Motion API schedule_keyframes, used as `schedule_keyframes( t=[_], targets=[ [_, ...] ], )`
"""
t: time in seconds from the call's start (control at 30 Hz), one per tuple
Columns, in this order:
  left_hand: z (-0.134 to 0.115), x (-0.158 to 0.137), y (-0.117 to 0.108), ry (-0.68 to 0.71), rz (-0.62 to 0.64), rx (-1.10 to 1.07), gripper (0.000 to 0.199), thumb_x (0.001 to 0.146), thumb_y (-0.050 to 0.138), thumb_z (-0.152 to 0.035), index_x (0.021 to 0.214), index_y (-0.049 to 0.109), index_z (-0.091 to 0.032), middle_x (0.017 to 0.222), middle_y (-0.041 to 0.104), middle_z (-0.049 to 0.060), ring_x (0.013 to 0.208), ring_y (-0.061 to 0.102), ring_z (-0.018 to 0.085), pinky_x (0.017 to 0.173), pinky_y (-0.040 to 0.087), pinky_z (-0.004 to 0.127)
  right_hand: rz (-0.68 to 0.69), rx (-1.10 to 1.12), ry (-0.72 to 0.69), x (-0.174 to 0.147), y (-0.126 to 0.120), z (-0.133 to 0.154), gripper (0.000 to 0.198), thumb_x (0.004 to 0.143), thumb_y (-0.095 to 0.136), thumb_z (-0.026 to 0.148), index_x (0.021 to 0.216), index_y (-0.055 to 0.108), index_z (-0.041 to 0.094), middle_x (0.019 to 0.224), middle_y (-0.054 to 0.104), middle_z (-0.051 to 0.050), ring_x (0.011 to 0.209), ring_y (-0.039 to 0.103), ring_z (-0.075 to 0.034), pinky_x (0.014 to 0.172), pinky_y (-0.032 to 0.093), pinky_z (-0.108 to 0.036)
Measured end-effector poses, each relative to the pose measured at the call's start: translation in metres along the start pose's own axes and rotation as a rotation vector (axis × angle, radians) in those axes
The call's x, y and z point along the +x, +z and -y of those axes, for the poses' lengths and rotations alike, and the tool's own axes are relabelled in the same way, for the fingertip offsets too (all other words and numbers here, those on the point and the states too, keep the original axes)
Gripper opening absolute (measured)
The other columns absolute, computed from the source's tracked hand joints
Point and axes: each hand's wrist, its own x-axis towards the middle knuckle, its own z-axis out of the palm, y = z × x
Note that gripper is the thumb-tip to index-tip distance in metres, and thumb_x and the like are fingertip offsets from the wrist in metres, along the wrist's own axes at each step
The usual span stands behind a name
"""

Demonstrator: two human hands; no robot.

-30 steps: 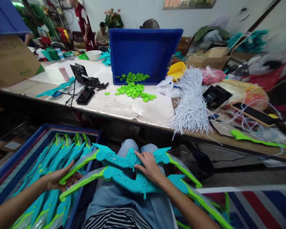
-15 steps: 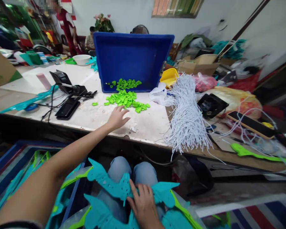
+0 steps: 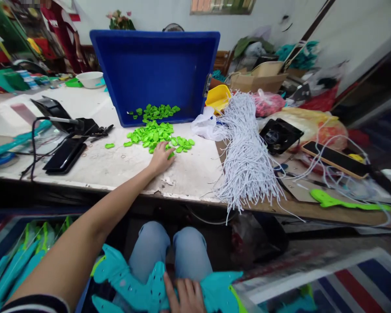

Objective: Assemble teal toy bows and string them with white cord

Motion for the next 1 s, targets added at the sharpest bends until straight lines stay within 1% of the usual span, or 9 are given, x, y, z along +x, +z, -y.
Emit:
schedule_keyframes(
  t=[0.1,0.17,0.3,0.43,0.53,0.63,0.83,0.9,1.0],
  targets=[
    [-0.014,0.003,-0.019,-0.201,-0.133,-0.277,0.036,0.081,0.06,-0.02,0.116,0.062,-0.012,0.105,0.062,0.015,0.105,0.054,0.028,0.092,0.041,0.041,0.128,0.058,0.003,0.03,-0.017,-0.022,0.061,0.082,0.062,0.046,0.133,0.049,0.016,0.086,0.063,-0.011,0.075,0.054,-0.025,0.066,0.043,-0.04],
    [-0.029,-0.004,-0.033,-0.387,-0.144,-0.666,0.035,0.085,0.055,-0.021,0.118,0.059,-0.011,0.086,0.065,0.009,0.08,0.06,0.02,0.076,0.046,0.032,0.174,0.122,0.015,0.044,-0.025,-0.034,0.062,0.08,0.066,0.039,0.135,0.047,0.016,0.089,0.063,-0.01,0.079,0.054,-0.026,0.069,0.045,-0.04],
    [-0.065,-0.058,-0.057,-0.629,0.111,-1.501,0.025,0.09,0.042,-0.023,0.105,0.058,-0.011,0.075,0.067,0.007,0.055,0.056,0.012,0.055,0.044,0.023,0.039,0.378,0.015,0.061,-0.046,-0.053,0.046,0.088,0.056,0.031,0.132,0.047,0.019,0.108,0.06,-0.011,0.097,0.055,-0.024,0.079,0.049,-0.038],
    [-0.095,-0.135,-0.07,-0.778,0.373,-1.799,0.017,0.089,0.045,-0.022,0.093,0.058,-0.012,0.085,0.07,0.013,0.072,0.066,0.018,0.069,0.051,0.029,-0.285,0.428,0.119,0.092,-0.079,-0.068,0.034,0.091,0.051,0.025,0.125,0.053,0.021,0.108,0.058,-0.011,0.103,0.053,-0.025,0.087,0.048,-0.042],
    [-0.108,-0.175,-0.072,-0.886,0.279,-1.834,0.015,0.088,0.047,-0.021,0.092,0.059,-0.013,0.089,0.07,0.012,0.082,0.067,0.02,0.079,0.051,0.034,-0.347,0.365,0.108,0.115,-0.095,-0.071,0.03,0.089,0.056,0.032,0.117,0.059,0.021,0.105,0.059,-0.011,0.106,0.051,-0.027,0.09,0.046,-0.046],
    [-0.116,-0.198,-0.068,-0.943,0.171,-1.783,0.016,0.085,0.053,-0.023,0.092,0.063,-0.013,0.088,0.07,0.009,0.083,0.065,0.019,0.076,0.05,0.032,-0.268,0.329,0.048,0.126,-0.098,-0.066,0.028,0.088,0.056,0.039,0.108,0.064,0.021,0.113,0.059,-0.011,0.111,0.049,-0.029,0.093,0.043,-0.047],
    [-0.118,-0.218,-0.065,-0.902,0.208,-1.662,0.024,0.08,0.058,-0.033,0.091,0.067,-0.014,0.094,0.067,0.007,0.085,0.061,0.016,0.069,0.047,0.024,-0.105,0.469,-0.056,0.12,-0.093,-0.056,0.025,0.091,0.05,0.034,0.106,0.065,0.022,0.109,0.065,-0.008,0.108,0.052,-0.026,0.093,0.04,-0.047],
    [-0.106,-0.223,-0.067,-0.848,0.295,-1.464,0.031,0.083,0.052,-0.037,0.097,0.066,-0.014,0.1,0.067,0.009,0.094,0.061,0.02,0.076,0.047,0.028,-0.096,0.529,-0.014,0.113,-0.09,-0.057,0.023,0.09,0.053,0.035,0.103,0.066,0.022,0.108,0.066,-0.008,0.106,0.053,-0.026,0.092,0.042,-0.047],
    [-0.079,-0.23,-0.068,-0.692,0.434,-0.911,0.028,0.08,0.054,-0.032,0.098,0.067,-0.014,0.099,0.067,0.008,0.098,0.058,0.022,0.085,0.044,0.032,-0.089,0.63,0.055,0.095,-0.078,-0.057,0.021,0.089,0.055,0.035,0.1,0.067,0.022,0.105,0.067,-0.009,0.103,0.056,-0.025,0.089,0.046,-0.045]
  ],
)
